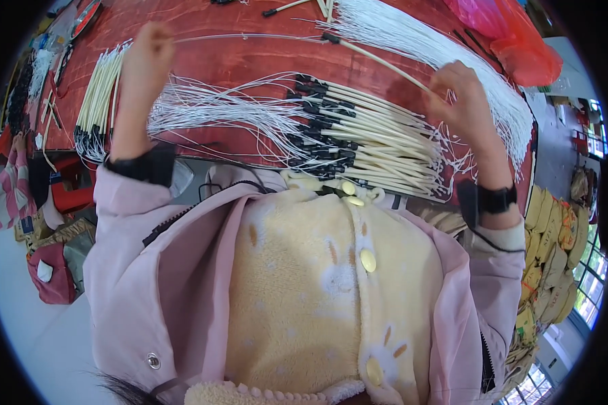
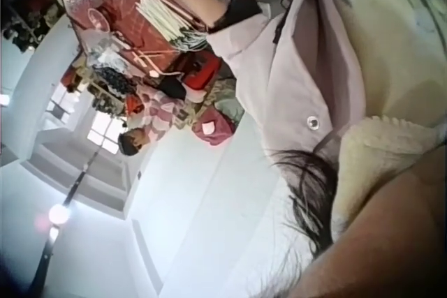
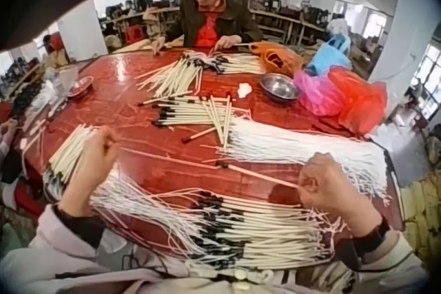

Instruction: The person assembles components by hand, picking up a rod and threading a bundle of white fibers through it. They then place the assembled item onto a stack on the table.

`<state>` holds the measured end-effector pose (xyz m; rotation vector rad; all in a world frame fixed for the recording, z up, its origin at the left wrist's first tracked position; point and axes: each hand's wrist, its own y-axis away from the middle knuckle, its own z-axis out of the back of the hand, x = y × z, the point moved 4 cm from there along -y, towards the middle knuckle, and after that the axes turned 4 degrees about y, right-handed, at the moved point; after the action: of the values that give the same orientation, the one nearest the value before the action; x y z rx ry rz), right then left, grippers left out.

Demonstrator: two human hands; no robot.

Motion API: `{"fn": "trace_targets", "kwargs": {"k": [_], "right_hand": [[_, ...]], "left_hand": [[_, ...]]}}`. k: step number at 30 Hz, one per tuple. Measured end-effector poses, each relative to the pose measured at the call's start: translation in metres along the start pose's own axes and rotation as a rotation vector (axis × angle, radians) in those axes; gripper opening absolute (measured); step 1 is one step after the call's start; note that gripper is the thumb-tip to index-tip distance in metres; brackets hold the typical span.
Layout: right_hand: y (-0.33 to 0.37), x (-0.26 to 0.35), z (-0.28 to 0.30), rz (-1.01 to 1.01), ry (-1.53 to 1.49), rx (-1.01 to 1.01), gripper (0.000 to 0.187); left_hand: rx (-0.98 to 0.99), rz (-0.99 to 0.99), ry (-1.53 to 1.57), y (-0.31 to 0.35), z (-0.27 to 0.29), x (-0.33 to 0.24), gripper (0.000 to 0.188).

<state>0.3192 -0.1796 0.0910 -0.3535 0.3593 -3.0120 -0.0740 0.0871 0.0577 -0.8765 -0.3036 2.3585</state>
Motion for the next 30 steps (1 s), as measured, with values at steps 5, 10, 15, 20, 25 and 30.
{"fn": "trace_targets", "kwargs": {"k": [5, 10, 15, 20, 25, 30], "right_hand": [[0.058, 0.021, 0.028, -0.122, -0.164, 0.086, 0.012], [0.065, 0.042, 0.020, -0.048, -0.184, 0.160, 0.020], [0.048, 0.018, 0.011, -0.067, -0.153, -0.010, 0.021], [0.028, -0.001, -0.020, -0.138, -0.038, 0.069, 0.019], [0.035, -0.007, -0.028, -0.171, -0.067, 0.054, 0.026], [0.041, -0.035, -0.038, -0.188, -0.052, 0.005, 0.033]], "left_hand": [[-0.011, 0.251, -0.279, 0.053, 0.063, 0.093, 0.023], [0.328, 0.340, -0.488, 0.086, 0.042, 0.098, 0.027], [0.133, -0.085, -0.040, 0.009, -0.027, -0.045, 0.030], [0.500, -0.570, 0.268, 0.003, -0.144, -0.179, 0.022], [0.528, -0.665, 0.167, 0.010, -0.207, -0.201, 0.016], [0.569, -0.653, 0.116, 0.011, -0.197, -0.182, 0.011]]}}
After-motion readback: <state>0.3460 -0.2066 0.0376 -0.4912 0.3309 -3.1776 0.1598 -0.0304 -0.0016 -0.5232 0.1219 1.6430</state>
